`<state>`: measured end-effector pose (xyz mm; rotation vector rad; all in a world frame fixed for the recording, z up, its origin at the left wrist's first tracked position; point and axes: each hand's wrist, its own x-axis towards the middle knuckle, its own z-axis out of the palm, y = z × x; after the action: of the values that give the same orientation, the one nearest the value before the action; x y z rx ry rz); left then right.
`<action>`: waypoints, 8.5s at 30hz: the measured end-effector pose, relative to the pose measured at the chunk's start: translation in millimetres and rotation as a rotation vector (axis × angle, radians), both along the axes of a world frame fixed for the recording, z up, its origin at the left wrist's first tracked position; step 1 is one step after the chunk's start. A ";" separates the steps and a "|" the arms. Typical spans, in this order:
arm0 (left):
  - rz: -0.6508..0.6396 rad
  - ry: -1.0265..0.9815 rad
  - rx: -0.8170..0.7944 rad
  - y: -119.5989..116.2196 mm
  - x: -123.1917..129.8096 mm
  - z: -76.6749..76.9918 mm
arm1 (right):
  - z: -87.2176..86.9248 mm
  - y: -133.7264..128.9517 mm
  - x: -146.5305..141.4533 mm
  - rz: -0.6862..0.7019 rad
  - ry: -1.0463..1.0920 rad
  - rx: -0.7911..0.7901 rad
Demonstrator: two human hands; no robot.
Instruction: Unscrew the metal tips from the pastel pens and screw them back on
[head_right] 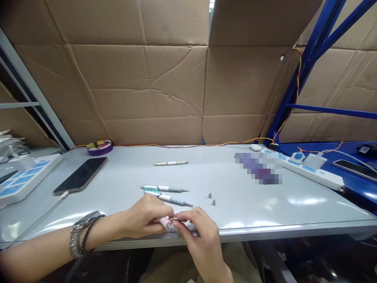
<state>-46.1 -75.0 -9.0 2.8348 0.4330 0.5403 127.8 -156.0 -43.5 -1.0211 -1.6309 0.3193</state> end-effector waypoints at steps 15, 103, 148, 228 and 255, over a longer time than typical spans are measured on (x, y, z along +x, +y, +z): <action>0.181 0.034 -0.037 -3.6 2.9 1.6 | 1.9 -5.4 11.3 -0.039 0.115 -0.012; 0.311 0.209 0.314 85.9 34.2 33.2 | 11.4 -1.7 69.4 -0.545 -0.024 -0.216; 0.231 0.250 0.082 -1.3 8.7 -2.7 | -13.8 8.8 4.8 -0.331 -0.008 -0.064; 0.364 0.183 0.242 38.0 -2.5 0.7 | -10.6 4.4 81.5 -0.616 -0.240 -0.336; 0.336 0.140 0.332 32.3 -4.8 9.8 | 18.2 13.0 54.9 -0.429 -0.271 -0.157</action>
<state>-50.8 -42.7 0.8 3.1472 0.9377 0.5153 182.6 -143.1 -25.3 -1.5535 -1.5889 0.0182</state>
